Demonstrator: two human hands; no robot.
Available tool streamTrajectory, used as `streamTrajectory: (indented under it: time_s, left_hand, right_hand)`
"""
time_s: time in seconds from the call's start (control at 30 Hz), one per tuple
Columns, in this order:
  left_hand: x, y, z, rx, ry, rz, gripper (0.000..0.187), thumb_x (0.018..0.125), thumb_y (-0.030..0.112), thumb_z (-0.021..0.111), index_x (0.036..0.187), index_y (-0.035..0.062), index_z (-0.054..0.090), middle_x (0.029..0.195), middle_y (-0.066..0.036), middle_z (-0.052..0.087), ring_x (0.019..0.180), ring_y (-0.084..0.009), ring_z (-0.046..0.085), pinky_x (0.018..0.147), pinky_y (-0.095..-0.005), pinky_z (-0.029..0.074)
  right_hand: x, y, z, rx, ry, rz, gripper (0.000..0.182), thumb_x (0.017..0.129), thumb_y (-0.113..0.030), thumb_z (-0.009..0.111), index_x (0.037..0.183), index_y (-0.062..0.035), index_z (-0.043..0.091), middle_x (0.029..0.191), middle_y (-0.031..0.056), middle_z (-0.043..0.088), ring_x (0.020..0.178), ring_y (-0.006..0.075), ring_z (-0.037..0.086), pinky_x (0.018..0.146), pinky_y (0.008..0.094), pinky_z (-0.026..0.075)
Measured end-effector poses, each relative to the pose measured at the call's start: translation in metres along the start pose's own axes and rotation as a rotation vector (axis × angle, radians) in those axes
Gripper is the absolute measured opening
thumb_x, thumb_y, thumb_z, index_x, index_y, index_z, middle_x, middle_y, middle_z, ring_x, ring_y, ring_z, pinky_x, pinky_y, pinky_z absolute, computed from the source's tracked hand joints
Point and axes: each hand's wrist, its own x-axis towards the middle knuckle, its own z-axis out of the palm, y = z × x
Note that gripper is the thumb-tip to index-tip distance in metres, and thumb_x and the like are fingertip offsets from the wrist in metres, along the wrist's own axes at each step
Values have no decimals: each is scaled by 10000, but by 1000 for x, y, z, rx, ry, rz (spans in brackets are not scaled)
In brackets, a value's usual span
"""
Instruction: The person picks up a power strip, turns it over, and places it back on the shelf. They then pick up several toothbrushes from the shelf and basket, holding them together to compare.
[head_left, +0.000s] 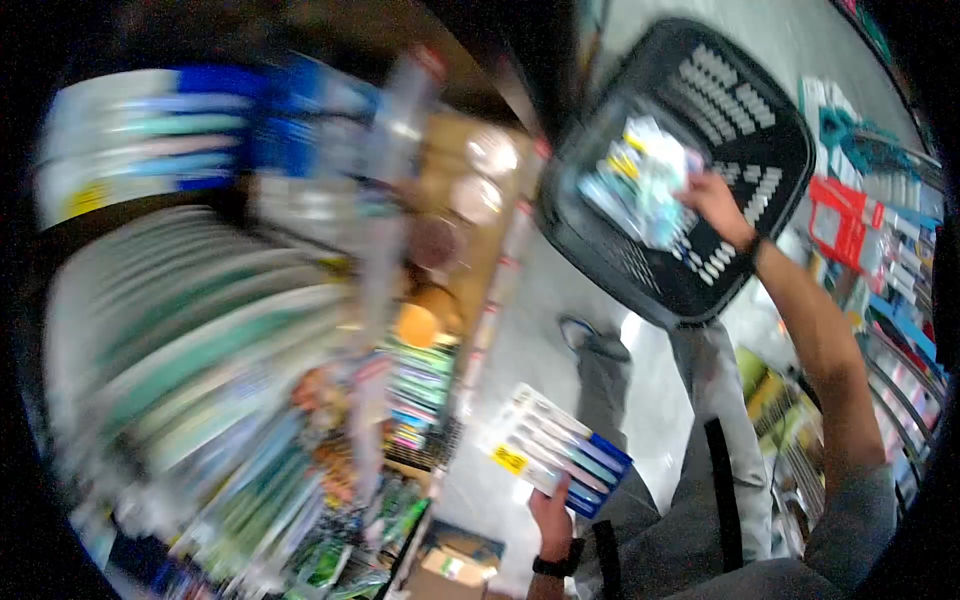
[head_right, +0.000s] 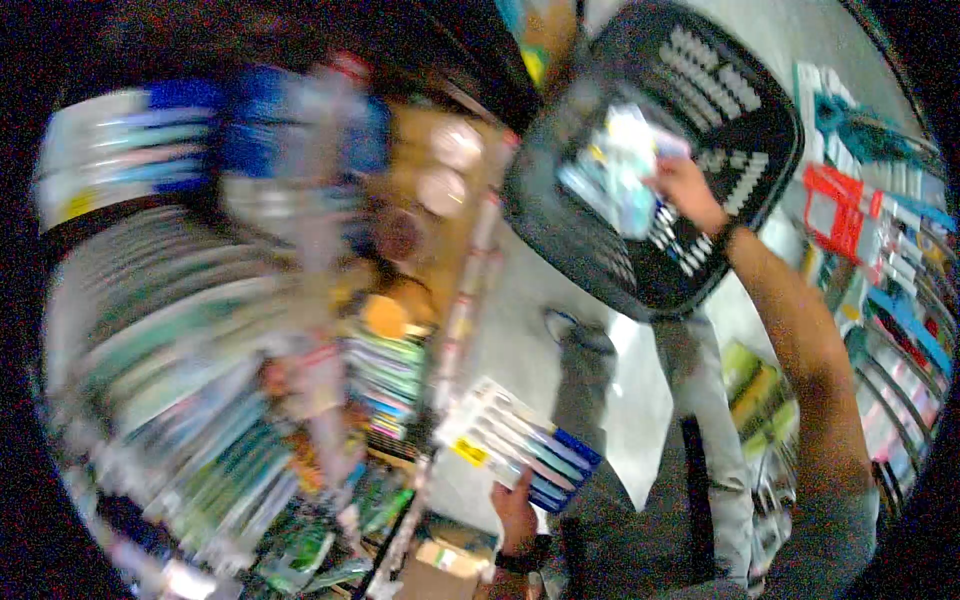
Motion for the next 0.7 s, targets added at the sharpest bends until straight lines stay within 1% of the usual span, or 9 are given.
streamTrajectory:
  time_s: [0.03, 0.1, 0.17, 0.27, 0.3, 0.37, 0.4, 0.47, 0.7]
  left_hand:
    - [-9, 8, -11, 7, -51, 62, 346, 783, 131, 634, 1068, -42, 541, 974, -71, 603, 869, -137, 542, 803, -286, 430]
    - [-24, 30, -27, 33, -105, 168, 322, 792, 146, 644, 1043, -39, 563, 963, -60, 615, 858, -118, 553, 772, -269, 439]
    - [-32, 50, -45, 206, -137, 319, 302, 792, 195, 662, 995, -21, 602, 902, -56, 643, 808, -91, 576, 715, -248, 456]
    - [-70, 96, -64, 427, -130, 554, 306, 783, 241, 669, 949, -11, 624, 810, -68, 659, 729, -93, 594, 661, -255, 469]
    - [-67, 93, -70, 370, -157, 487, 324, 776, 274, 669, 928, -10, 635, 759, -83, 664, 657, -114, 607, 606, -275, 477]
    - [-72, 95, -81, 391, -166, 705, 340, 774, 279, 663, 957, -5, 631, 753, -112, 664, 628, -127, 620, 570, -285, 479]
    - [-116, 129, -84, 429, -139, 744, 319, 777, 265, 654, 962, 7, 632, 790, -124, 664, 689, -139, 632, 616, -291, 483]
    - [-103, 137, -110, 375, -229, 791, 349, 775, 252, 664, 1023, 15, 604, 842, -82, 664, 741, -129, 617, 667, -282, 482]
    - [-141, 156, -144, 222, -256, 836, 301, 786, 200, 643, 1011, 4, 606, 901, -105, 661, 811, -151, 624, 709, -281, 473]
  right_hand:
    - [-29, -23, -14, 180, 37, 19, 189, 780, -183, 621, 783, 5, 635, 681, 15, 589, 625, 61, 505, 553, 245, 390]
    - [-108, -117, -46, 413, 110, 8, 168, 778, -165, 626, 879, -32, 629, 768, -10, 599, 691, 83, 523, 618, 229, 402]
    - [-173, -143, -61, 770, 179, 35, 195, 806, -136, 583, 973, -38, 604, 873, 2, 611, 807, 104, 554, 748, 228, 415]
    - [-276, -221, -77, 1166, 288, -162, 396, 855, -169, 532, 1221, -51, 438, 1134, 40, 543, 1036, 142, 510, 905, 311, 394]
    - [-295, -218, -76, 1238, 291, -196, 404, 875, -168, 509, 1249, -58, 406, 1173, 42, 524, 1084, 166, 495, 950, 342, 377]
    - [-333, -231, -66, 1395, 338, -239, 408, 883, -167, 507, 1262, -65, 393, 1225, 46, 487, 1140, 185, 461, 982, 362, 359]
    - [-349, -227, -58, 1429, 331, -168, 405, 880, -172, 517, 1254, -68, 400, 1216, 45, 491, 1128, 184, 469, 977, 364, 364]
    - [-375, -261, -25, 1418, 266, -122, 359, 884, -155, 507, 1220, -57, 425, 1168, 55, 519, 1080, 183, 494, 952, 359, 381]
    - [-406, -325, 10, 888, 16, -70, 163, 870, -142, 515, 983, -31, 557, 894, 16, 594, 829, 88, 539, 739, 237, 429]
